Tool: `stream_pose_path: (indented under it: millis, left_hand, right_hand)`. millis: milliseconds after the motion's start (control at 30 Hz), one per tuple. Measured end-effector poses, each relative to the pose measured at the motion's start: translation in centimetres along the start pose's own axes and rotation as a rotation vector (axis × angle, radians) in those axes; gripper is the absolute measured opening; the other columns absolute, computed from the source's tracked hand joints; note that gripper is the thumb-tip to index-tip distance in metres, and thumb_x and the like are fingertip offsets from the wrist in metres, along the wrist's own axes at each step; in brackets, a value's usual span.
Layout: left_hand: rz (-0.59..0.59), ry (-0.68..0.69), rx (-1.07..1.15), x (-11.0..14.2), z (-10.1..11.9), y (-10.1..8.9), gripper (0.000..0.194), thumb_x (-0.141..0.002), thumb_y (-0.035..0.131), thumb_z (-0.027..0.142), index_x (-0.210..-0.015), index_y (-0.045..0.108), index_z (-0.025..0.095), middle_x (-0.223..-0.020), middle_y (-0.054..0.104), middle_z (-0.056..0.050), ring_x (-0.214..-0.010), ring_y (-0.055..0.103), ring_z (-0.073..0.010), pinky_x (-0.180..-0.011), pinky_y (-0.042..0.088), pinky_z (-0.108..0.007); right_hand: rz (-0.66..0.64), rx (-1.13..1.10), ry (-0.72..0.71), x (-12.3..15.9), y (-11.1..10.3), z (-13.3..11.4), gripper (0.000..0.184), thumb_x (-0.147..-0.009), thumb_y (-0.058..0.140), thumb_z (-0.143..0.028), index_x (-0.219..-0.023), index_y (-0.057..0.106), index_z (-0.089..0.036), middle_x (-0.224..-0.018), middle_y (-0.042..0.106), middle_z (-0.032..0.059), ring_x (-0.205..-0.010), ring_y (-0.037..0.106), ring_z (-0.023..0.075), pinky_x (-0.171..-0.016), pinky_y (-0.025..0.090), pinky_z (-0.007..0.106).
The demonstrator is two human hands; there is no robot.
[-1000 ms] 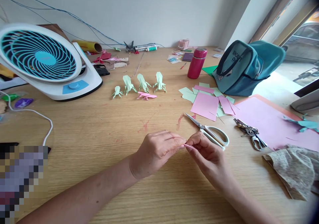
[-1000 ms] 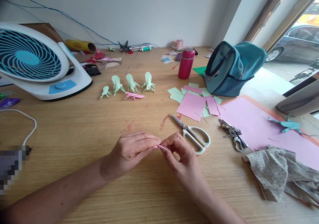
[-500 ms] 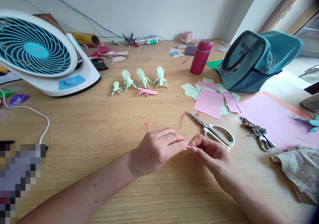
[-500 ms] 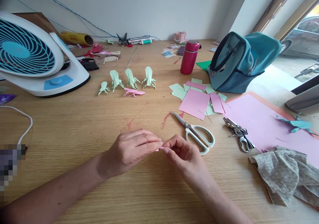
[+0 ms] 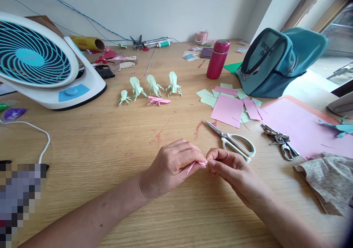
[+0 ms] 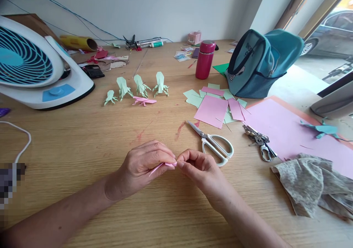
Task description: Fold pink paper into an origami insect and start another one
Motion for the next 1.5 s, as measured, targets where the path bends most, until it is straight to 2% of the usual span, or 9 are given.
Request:
stream_pose_path:
  millis: [267, 533, 700, 900, 1100, 1267, 1400, 1500]
  left_hand:
    - [0.003, -0.011, -0.027, 0.3, -0.3, 0.0, 0.007, -0.091, 0.061, 0.013, -0.091, 0.067, 0.018, -0.085, 0.071, -0.004, -0.078, 0.061, -0.0135, -0.073, 0.048, -0.026]
    - [-0.005, 0.032, -0.026, 0.4, -0.1, -0.1, 0.010, -0.091, 0.060, 0.014, -0.094, 0.069, 0.019, -0.090, 0.072, -0.005, -0.082, 0.061, -0.0149, -0.076, 0.050, -0.028]
    - [-0.018, 0.056, 0.046, 0.3, 0.0, -0.1, 0.011, -0.089, 0.063, 0.011, -0.093, 0.070, 0.018, -0.088, 0.072, -0.005, -0.081, 0.061, -0.0150, -0.076, 0.051, -0.028]
    - [-0.027, 0.060, 0.112, 0.2, 0.1, -0.1, 0.011, -0.090, 0.062, 0.011, -0.092, 0.070, 0.018, -0.086, 0.072, -0.005, -0.082, 0.063, -0.0147, -0.078, 0.052, -0.028]
    - [-0.036, 0.053, 0.140, 0.1, 0.2, 0.1, 0.012, -0.091, 0.060, 0.012, -0.091, 0.070, 0.018, -0.085, 0.072, -0.005, -0.081, 0.064, -0.0147, -0.076, 0.051, -0.027]
    - [-0.043, 0.048, 0.177, 0.2, 0.1, 0.2, 0.012, -0.088, 0.064, 0.008, -0.092, 0.070, 0.016, -0.086, 0.072, -0.006, -0.082, 0.063, -0.0150, -0.077, 0.051, -0.028]
    - [-0.043, 0.045, 0.166, 0.3, -0.2, 0.2, 0.011, -0.088, 0.064, 0.009, -0.092, 0.071, 0.017, -0.085, 0.072, -0.006, -0.081, 0.063, -0.0151, -0.077, 0.051, -0.028]
    - [-0.039, 0.039, 0.141, 0.3, -0.3, 0.3, 0.009, -0.088, 0.065, 0.010, -0.090, 0.071, 0.016, -0.083, 0.072, -0.006, -0.080, 0.062, -0.0145, -0.077, 0.051, -0.028]
  right_hand:
    - [0.001, 0.006, -0.005, -0.1, -0.1, 0.2, 0.031, -0.075, 0.077, -0.047, -0.075, 0.065, -0.019, -0.065, 0.051, -0.0016, -0.062, 0.040, 0.0121, -0.057, 0.031, 0.025]
    - [-0.081, 0.010, 0.015, -0.1, -0.2, 0.0, 0.028, -0.078, 0.074, -0.046, -0.076, 0.067, -0.019, -0.070, 0.054, -0.0007, -0.064, 0.043, 0.0121, -0.059, 0.035, 0.025]
    - [-0.145, 0.021, -0.009, -0.2, -0.6, -0.4, 0.024, -0.077, 0.076, -0.043, -0.076, 0.072, -0.019, -0.071, 0.059, 0.0000, -0.069, 0.047, 0.0135, -0.064, 0.038, 0.026]
    - [-0.129, 0.034, 0.018, -0.3, -1.1, -0.4, 0.023, -0.070, 0.082, -0.041, -0.072, 0.074, -0.019, -0.069, 0.063, 0.0001, -0.066, 0.049, 0.0137, -0.061, 0.039, 0.027]
    - [-0.196, 0.048, -0.007, -0.3, -0.8, -0.7, 0.026, -0.074, 0.079, -0.044, -0.073, 0.073, -0.019, -0.071, 0.063, 0.0009, -0.067, 0.050, 0.0140, -0.063, 0.041, 0.027]
    - [-0.216, 0.055, 0.023, -0.3, -0.7, -0.5, 0.030, -0.072, 0.080, -0.046, -0.073, 0.070, -0.018, -0.068, 0.058, -0.0009, -0.064, 0.044, 0.0120, -0.058, 0.035, 0.025]
    - [-0.204, 0.023, 0.051, -0.3, -0.6, -0.2, 0.033, -0.066, 0.084, -0.045, -0.074, 0.068, -0.017, -0.065, 0.055, -0.0024, -0.062, 0.039, 0.0107, -0.055, 0.028, 0.024]
    - [-0.185, 0.046, 0.045, -0.4, -0.6, -0.1, 0.035, -0.067, 0.083, -0.047, -0.074, 0.066, -0.017, -0.062, 0.050, -0.0038, -0.059, 0.034, 0.0100, -0.053, 0.022, 0.025]
Point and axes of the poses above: each hand's wrist, its own x-axis away from the middle knuckle, its own y-axis out of the palm, z = x × y, the point moved 5 cm from there along -x, towards the middle knuckle
